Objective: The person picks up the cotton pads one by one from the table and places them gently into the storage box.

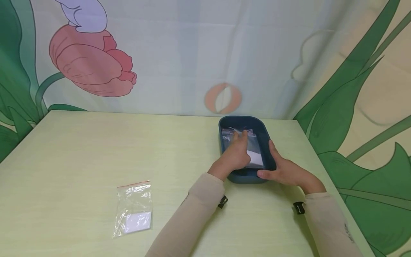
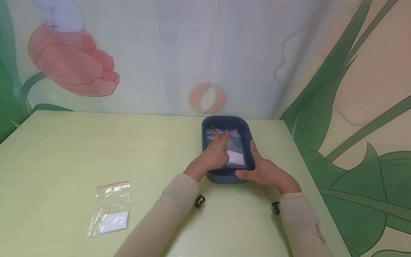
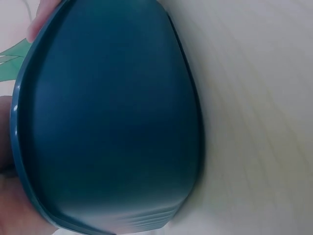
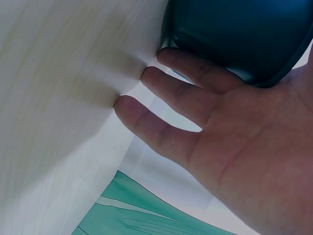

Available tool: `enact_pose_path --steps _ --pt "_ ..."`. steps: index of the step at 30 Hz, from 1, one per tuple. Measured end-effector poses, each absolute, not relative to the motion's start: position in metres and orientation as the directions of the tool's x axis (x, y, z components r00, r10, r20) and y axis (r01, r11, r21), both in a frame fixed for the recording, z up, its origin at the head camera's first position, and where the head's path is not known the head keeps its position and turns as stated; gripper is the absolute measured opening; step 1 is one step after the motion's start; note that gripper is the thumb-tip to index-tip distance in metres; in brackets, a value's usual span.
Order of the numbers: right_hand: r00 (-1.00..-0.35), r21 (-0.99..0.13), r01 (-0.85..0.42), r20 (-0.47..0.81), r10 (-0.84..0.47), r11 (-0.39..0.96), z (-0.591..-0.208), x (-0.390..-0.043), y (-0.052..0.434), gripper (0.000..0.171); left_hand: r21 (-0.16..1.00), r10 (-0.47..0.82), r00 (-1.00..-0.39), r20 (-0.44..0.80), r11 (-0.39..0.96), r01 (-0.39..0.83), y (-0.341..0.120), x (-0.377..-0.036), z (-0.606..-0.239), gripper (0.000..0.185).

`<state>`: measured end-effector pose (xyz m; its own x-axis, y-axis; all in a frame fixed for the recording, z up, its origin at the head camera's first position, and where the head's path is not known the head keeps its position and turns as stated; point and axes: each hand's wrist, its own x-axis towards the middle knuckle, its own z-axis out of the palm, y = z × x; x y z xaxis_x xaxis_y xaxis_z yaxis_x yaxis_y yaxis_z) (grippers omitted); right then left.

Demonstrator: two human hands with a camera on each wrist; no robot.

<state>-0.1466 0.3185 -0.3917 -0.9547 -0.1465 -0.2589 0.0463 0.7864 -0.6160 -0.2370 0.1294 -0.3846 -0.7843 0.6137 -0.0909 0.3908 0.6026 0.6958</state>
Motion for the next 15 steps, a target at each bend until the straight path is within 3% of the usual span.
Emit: enact_pose_path --steps 15 --pt "-0.953 -0.635 0.055 -0.263 -0.149 0.771 -0.394 -0.147 0.319 0.122 0.639 0.618 -0.774 -0.138 0.652 0.407 0.118 -0.232 -0.373 0.075"
